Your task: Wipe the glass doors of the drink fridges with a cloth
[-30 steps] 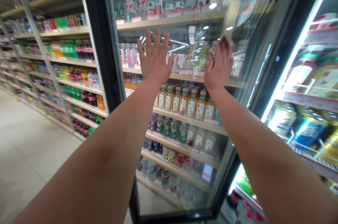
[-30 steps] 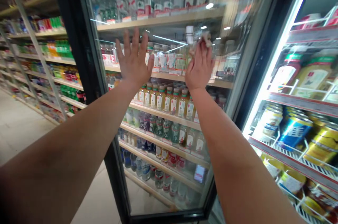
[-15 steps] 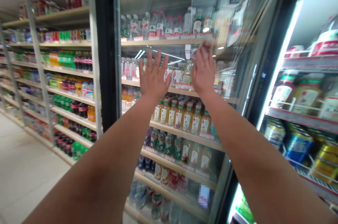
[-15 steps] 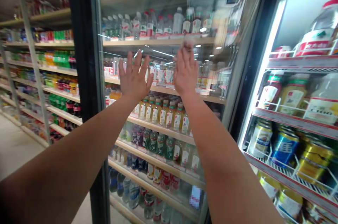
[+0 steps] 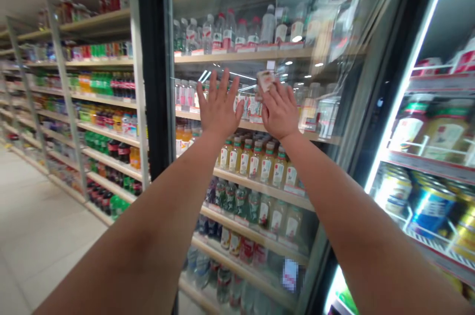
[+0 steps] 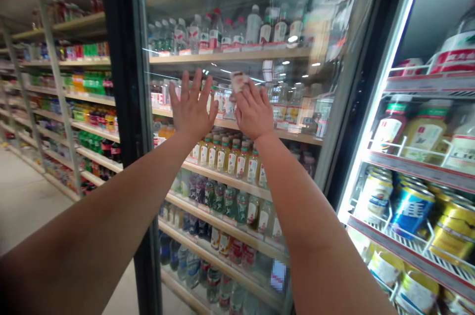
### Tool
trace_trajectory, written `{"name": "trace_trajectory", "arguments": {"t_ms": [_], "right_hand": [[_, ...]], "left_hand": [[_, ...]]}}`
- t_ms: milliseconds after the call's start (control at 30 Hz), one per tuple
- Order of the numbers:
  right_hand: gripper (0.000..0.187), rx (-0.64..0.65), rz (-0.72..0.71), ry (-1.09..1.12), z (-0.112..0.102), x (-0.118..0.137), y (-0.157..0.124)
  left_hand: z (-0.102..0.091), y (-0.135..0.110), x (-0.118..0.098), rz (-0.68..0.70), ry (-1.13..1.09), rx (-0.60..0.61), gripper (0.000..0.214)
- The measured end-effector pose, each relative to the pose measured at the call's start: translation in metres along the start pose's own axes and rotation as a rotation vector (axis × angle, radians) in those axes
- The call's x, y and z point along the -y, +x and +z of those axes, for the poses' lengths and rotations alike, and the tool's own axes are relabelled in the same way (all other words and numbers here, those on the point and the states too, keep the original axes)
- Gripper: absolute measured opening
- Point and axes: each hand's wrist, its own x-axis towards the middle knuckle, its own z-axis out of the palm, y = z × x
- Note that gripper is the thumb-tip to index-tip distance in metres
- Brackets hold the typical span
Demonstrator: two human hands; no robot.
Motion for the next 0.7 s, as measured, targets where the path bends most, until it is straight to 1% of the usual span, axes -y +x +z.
{"name": "trace_trajectory", "arguments": {"t_ms": [67,100,133,167,200,267,300,333,367,400,467,500,533,567,667,700], "right_hand": [[0.056,-0.134,0.335,-0.048,0.002,0.0,0.001],[0.059,-0.191,0.478,-0.066,0.003,-0.001,0.001],[0.061,-0.214,0.545,-0.073,0.002,0.0,0.0],[0.062,-0.195,0.519,-0.065,0.001,0.0,-0.002],[0.062,-0.133,0.408,-0.044,-0.001,0.002,-0.004],[0.06,0.057,0.07,0.015,-0.006,0.006,-0.01],[0.058,0.137,-0.06,0.038,-0.007,0.008,-0.012],[0.055,0.176,-0.113,0.047,-0.008,0.011,-0.014],[0.054,0.159,-0.068,0.04,-0.008,0.013,-0.016],[0.054,0.091,0.064,0.024,-0.006,0.014,-0.016],[0.058,-0.097,0.419,-0.012,-0.002,0.017,-0.016],[0.06,-0.158,0.541,-0.02,-0.001,0.018,-0.017],[0.062,-0.172,0.577,-0.021,0.0,0.02,-0.017],[0.062,-0.134,0.52,-0.013,-0.001,0.021,-0.019],[0.058,0.09,0.112,0.02,-0.002,0.024,-0.024],[0.057,0.119,0.054,0.015,-0.001,0.024,-0.025]], "left_hand": [[0.001,0.0,0.001,0.009,-0.009,-0.011,0.067],[0.001,0.0,0.001,0.009,-0.019,-0.011,0.067],[0.001,0.0,0.001,0.005,-0.028,-0.006,0.068],[0.001,0.0,0.0,-0.002,-0.037,0.004,0.068],[0.001,0.0,0.0,-0.011,-0.043,0.015,0.068],[0.001,0.001,-0.001,-0.03,-0.055,0.035,0.068],[0.001,0.002,-0.001,-0.037,-0.064,0.043,0.067],[0.001,0.002,0.0,-0.043,-0.075,0.048,0.067],[0.001,0.002,0.0,-0.046,-0.082,0.053,0.068],[0.001,0.002,0.0,-0.046,-0.083,0.057,0.068],[0.002,0.002,0.002,-0.042,-0.073,0.064,0.069],[0.002,0.002,0.002,-0.039,-0.066,0.066,0.069],[0.003,0.002,0.003,-0.037,-0.058,0.067,0.069],[0.003,0.002,0.004,-0.035,-0.052,0.069,0.069],[0.006,0.002,0.004,-0.04,-0.054,0.064,0.069],[0.006,0.003,0.004,-0.038,-0.056,0.06,0.069]]}}
